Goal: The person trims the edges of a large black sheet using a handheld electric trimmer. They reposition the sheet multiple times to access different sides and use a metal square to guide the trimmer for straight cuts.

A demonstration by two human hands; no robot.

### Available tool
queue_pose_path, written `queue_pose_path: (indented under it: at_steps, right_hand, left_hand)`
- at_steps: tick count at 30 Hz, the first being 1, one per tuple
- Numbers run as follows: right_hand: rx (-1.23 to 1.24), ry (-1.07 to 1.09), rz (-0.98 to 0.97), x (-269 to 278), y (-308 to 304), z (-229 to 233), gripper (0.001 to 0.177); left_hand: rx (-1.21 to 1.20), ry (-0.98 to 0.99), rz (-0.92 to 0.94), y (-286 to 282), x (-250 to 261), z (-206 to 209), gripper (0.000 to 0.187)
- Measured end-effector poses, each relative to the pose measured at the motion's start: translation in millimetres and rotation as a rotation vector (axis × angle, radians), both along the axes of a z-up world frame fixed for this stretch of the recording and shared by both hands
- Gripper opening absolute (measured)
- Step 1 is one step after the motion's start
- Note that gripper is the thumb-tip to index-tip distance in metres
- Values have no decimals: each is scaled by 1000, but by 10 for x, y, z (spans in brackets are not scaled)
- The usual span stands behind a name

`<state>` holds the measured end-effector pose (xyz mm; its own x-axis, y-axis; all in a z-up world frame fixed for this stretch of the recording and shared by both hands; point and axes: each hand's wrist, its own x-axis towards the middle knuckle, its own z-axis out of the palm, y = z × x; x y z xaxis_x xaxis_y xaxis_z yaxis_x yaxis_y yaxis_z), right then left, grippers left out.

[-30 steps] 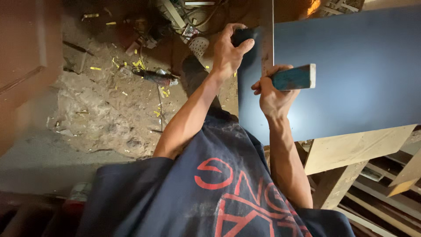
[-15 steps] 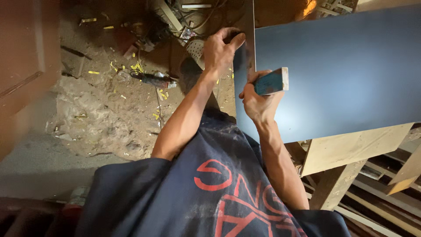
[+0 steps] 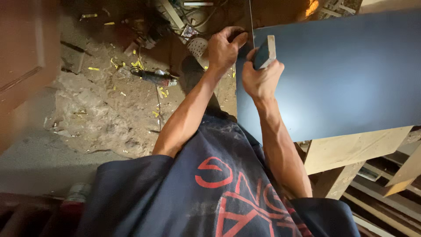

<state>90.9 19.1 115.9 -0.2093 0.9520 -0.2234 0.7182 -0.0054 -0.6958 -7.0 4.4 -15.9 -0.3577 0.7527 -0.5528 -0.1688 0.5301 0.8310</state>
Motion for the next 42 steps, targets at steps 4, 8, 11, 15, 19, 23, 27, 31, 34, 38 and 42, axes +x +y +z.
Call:
queue_pose_path:
  at_steps: [4,8,11,15,19,23,27,31,34,38,42]
  right_hand:
    - [-22,53,-47,1,67,106,9]
    - [-127,84,-52,118,-51,354,9]
    - [-153,95,-39,192,-189,464,9]
    - [-128,211,-157,176,-352,484,6]
    - [-101,33,-36,194,-324,382,5]
    - [66,-95,157,226,-191,118,9]
    - [137,-54,109,160,-158,-48,3]
    - [-49,33,-58,96,-124,75,6]
    - [-95,203,-135,172,-169,293,13]
    - [-203,244,-237,373,-285,461,14]
    - [-199,194,-143,498,-429,456,14]
  left_hand:
    - [87,-74,-61,-52,-75,83,31]
    - [77,-112,-77,-59,-111,109,36]
    - [25,-59,-127,-47,-84,110,37]
    - [128,-139,-81,-44,-59,100,31]
    - [76,37,-95,-44,-47,81,33]
    - [67,16,-59,-34,22,69,27]
    - [114,58,-26,-62,38,34,19]
    - [118,-5,-11,-87,27,-75,27]
    - [74,-239,61,-127,45,-199,42]
    - [-42,-499,162,-227,129,-302,74]
    - [-135,-348,122,-347,165,-275,89]
